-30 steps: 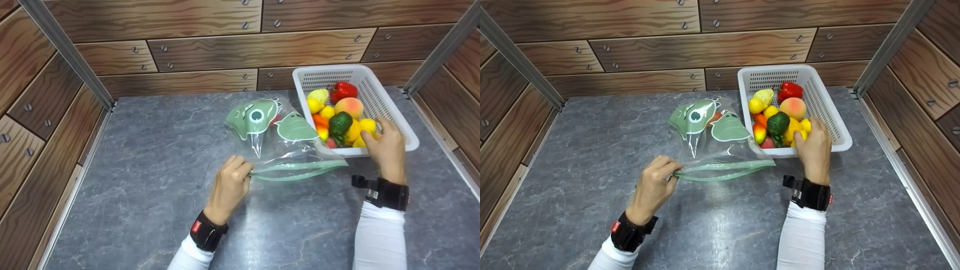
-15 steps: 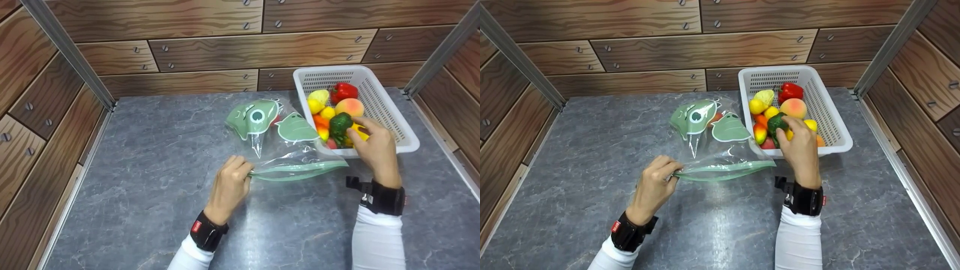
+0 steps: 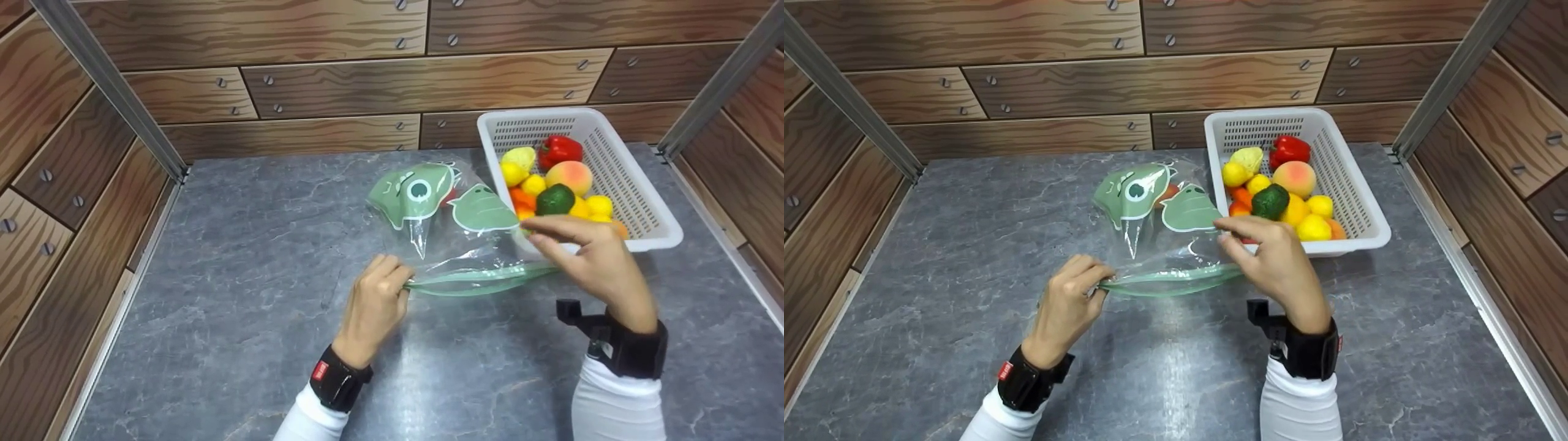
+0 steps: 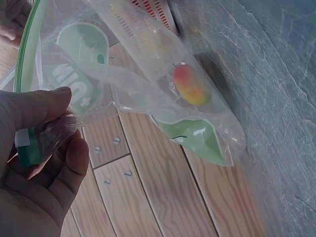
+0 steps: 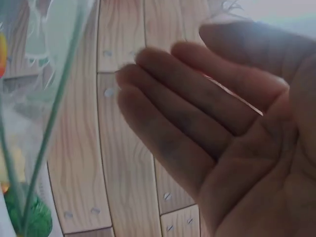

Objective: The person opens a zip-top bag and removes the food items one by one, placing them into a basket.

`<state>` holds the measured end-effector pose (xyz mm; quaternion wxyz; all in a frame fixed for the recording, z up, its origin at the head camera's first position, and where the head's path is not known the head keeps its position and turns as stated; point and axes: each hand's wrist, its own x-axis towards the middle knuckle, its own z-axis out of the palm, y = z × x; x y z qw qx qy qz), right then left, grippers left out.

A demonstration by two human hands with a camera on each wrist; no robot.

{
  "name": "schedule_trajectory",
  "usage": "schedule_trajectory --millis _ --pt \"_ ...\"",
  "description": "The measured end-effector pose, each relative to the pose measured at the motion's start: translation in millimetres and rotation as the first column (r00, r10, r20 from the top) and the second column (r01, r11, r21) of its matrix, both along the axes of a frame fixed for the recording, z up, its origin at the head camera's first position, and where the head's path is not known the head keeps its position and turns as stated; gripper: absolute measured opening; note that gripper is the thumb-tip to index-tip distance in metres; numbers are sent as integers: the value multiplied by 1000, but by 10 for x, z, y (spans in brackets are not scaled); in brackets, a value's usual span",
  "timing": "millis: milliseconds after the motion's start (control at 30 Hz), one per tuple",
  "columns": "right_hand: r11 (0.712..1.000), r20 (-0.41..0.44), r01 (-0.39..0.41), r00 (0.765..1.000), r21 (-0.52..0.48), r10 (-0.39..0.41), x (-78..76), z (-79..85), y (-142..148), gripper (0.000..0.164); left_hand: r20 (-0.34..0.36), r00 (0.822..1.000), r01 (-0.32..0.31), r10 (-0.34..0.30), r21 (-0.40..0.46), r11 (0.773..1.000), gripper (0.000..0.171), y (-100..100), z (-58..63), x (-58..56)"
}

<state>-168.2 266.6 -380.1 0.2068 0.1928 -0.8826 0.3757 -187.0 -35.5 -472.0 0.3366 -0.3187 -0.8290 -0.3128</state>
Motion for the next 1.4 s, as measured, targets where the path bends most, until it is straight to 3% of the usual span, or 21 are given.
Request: schedule_trajectory --millis 133,300,433,633,733,1033,1167,1400 --pt "991 22 -124 992 56 123 49 10 -92 34 -1 1000 -4 4 -8 1000 20 -6 -1 3" --pt "957 6 -261 965 126 262 80 18 -188 35 1 1000 -2 2 -9 1000 18 -7 15 3" --pt "916 36 -371 928 155 370 84 24 -260 33 2 1000 -3 3 -3 1000 16 -8 20 1" --pt "826 159 -515 857 228 490 44 -13 -434 24 -9 1000 -6 6 7 1000 18 -25 11 5" --pt "803 243 -523 850 285 468 34 -57 -553 23 -20 1000 -7 8 14 1000 21 -41 7 17" --pt "773 337 -411 902 483 269 47 -220 -871 25 -43 999 17 -17 6 1000 12 -79 4 27" --pt "776 354 -386 908 499 224 16 -267 -941 30 -56 998 36 -36 -4 999 13 -79 16 25" --pt "789 332 -340 925 511 183 -62 -389 -986 21 -57 996 72 -73 -21 997 14 -70 24 32"
